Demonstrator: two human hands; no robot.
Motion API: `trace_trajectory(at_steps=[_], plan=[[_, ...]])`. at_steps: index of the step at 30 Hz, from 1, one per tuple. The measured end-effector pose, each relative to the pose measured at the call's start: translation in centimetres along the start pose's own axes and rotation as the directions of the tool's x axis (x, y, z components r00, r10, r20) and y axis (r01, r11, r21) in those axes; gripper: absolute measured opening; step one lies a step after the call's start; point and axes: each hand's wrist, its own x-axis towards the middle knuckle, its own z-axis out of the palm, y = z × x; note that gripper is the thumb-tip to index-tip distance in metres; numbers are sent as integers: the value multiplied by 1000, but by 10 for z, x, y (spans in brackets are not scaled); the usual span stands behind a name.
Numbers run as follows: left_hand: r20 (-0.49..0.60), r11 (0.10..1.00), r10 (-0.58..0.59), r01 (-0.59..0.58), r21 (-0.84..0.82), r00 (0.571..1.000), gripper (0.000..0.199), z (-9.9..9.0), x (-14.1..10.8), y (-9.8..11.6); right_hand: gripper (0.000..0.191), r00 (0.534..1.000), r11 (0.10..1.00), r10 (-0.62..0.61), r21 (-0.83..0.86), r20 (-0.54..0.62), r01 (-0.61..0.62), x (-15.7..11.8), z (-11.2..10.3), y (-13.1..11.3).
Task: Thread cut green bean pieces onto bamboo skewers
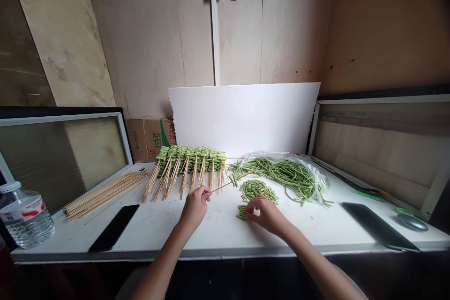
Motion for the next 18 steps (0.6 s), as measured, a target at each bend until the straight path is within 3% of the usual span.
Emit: trace_trajectory(at_steps=[3, 10, 13, 18], plan=[[14, 1000, 5, -5, 2, 1000, 21, 1, 0, -1, 3, 998, 991, 22, -134, 56, -14, -1, 5, -4], [32, 1000, 9, -9, 2, 999, 21, 0, 0, 2, 17, 994, 948, 21, -317, 110, 15, 0, 9, -15], [28, 1000, 16, -16, 2, 999, 21, -1, -1, 2, 20, 996, 973, 8, -230, 84, 11, -1, 8, -13], [29, 1000, 8, -8, -8, 1000, 22, -2, -1, 0, 25, 1000, 998, -1, 68, 5, 1, 1, -3, -2]])
